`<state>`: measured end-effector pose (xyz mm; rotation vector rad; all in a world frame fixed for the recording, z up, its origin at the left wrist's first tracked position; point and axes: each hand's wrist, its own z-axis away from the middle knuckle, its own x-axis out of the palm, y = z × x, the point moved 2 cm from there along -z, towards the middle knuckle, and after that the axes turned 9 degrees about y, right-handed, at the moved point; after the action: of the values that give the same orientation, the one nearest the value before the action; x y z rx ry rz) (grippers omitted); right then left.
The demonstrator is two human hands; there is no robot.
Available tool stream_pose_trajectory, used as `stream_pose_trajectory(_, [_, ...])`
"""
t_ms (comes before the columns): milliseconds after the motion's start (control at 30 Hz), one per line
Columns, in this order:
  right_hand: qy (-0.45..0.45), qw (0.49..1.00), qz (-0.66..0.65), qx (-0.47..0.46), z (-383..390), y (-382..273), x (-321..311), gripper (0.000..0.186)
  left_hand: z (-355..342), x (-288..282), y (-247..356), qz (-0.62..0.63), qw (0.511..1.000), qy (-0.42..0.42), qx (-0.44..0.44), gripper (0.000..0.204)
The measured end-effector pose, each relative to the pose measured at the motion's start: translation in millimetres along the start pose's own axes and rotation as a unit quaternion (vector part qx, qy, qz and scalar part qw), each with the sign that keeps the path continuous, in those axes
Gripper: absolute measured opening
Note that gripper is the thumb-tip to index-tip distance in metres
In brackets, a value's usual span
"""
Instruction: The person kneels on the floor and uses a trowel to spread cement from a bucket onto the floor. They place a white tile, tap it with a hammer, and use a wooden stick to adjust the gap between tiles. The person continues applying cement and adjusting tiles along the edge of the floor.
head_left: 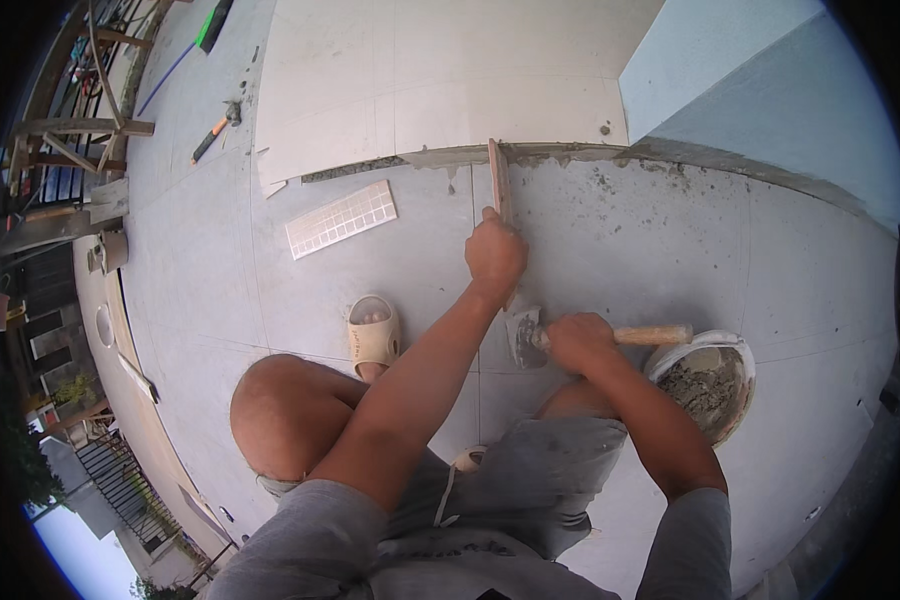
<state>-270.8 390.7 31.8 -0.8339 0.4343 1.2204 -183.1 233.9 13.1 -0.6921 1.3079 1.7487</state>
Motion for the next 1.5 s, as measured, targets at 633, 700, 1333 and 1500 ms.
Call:
stream_pose_trajectory(633, [0.052,0.998,0.018,-0.027,21,-7,38,0.020,6,13,-17,-0.029,0.996,0.057,0.056,0.017])
stream_pose_trajectory(700, [0.043,0.998,0.013,-0.037,29,-6,41,0.018,17,15,-5,-0.038,0.998,0.036,0.046,0.018])
stream_pose_trajectory(1333, [0.031,0.997,0.014,-0.075,42,5,12,0.014,26,35,37,-0.051,0.997,0.001,0.049,0.033])
stream_pose_trajectory(1500, [0.093,0.995,-0.008,-0.030,38,15,24,0.016,24,39,39,-0.055,0.998,0.001,0.036,0.032])
